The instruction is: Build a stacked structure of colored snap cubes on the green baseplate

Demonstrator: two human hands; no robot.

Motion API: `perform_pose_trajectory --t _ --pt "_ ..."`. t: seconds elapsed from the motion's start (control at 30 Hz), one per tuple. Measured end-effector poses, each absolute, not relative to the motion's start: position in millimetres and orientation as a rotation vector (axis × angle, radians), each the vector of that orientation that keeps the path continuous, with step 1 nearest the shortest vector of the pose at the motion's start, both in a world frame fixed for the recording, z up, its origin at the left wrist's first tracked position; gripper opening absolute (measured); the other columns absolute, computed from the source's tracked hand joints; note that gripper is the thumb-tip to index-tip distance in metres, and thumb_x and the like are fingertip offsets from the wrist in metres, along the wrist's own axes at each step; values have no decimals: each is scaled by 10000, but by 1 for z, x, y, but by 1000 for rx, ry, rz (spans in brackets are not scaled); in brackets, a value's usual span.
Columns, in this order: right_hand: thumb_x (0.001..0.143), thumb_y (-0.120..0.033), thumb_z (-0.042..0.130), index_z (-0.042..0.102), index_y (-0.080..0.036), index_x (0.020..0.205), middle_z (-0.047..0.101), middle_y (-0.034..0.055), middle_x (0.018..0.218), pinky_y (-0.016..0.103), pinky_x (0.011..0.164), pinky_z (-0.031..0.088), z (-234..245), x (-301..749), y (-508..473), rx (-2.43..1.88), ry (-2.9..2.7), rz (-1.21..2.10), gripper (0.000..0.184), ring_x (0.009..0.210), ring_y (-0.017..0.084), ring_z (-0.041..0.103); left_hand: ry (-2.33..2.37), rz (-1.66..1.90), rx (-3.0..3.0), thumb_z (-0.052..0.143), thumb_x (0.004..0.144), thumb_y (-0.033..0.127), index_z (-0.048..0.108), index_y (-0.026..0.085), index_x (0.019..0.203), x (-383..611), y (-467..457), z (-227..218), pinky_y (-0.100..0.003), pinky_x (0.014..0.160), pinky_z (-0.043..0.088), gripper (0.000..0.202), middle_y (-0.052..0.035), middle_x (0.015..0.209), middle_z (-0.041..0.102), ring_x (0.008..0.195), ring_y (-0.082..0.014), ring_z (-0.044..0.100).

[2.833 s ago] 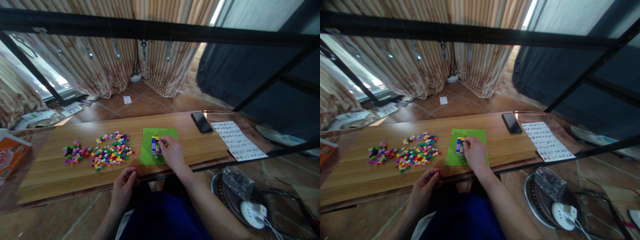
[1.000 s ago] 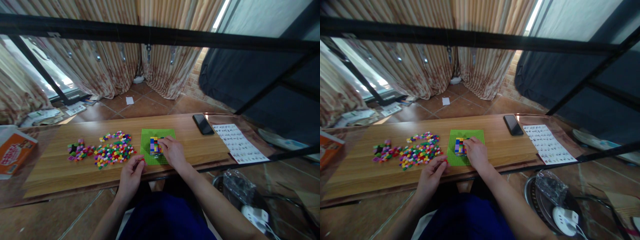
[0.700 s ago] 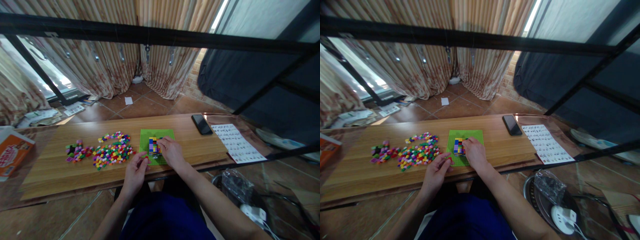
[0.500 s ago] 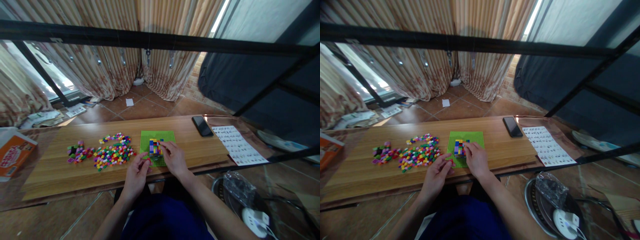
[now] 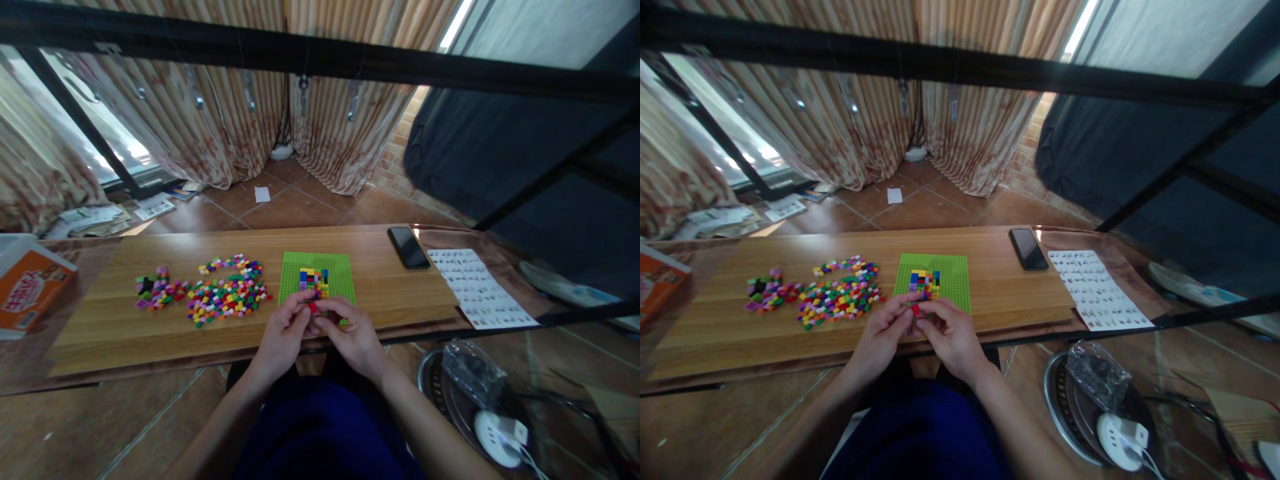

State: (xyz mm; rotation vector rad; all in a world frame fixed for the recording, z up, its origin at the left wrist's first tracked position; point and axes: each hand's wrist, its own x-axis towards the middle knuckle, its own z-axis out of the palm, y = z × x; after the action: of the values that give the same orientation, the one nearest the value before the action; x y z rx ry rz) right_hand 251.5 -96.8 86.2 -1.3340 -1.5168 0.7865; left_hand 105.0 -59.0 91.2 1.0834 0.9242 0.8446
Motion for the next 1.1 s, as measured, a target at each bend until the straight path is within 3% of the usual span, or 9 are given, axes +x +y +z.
perform_pose_trajectory --t 0.23,0.37,0.5,0.63,0.83,1.1 --pt "881 -279 595 692 -237 1025 678 44 952 278 735 518 92 254 -95 -1326 -1546 754 178 818 147 626 902 828 1128 597 787 371 606 170 1121 107 -57 91 -277 626 498 389 -16 746 648 601 -131 576" --pt "903 -259 565 686 -235 1022 682 45 968 296 824 514 93 258 -91 -1344 -1631 690 172 911 161 635 919 830 1149 588 794 376 607 170 1116 109 -56 87 -274 614 498 383 -17 756 651 595 -131 586" --pt "920 -260 534 690 -215 1012 676 59 955 290 790 519 86 269 -76 -1498 -1629 481 186 868 163 633 1006 880 1218 563 830 352 581 161 1157 106 -55 78 -278 650 512 379 -36 803 671 667 -152 620" --pt "926 -277 526 708 -206 1012 663 82 990 327 856 507 76 277 -56 -1648 -1665 245 213 928 188 621 1120 931 1365 543 864 340 561 183 1231 101 -54 70 -262 676 496 399 -38 826 681 741 -166 637" --pt "942 -301 502 716 -227 1055 635 86 1043 329 865 505 59 271 -44 -1661 -1780 104 253 957 189 596 1151 891 1488 556 843 278 555 212 1281 100 -53 67 -244 647 439 443 -21 823 695 664 -153 613" --pt "929 -303 525 714 -262 1071 613 75 1111 324 876 510 49 270 -40 -1679 -1709 150 241 985 179 603 1151 872 1572 523 855 270 537 211 1299 99 -52 61 -244 606 423 448 -9 766 662 607 -144 576"
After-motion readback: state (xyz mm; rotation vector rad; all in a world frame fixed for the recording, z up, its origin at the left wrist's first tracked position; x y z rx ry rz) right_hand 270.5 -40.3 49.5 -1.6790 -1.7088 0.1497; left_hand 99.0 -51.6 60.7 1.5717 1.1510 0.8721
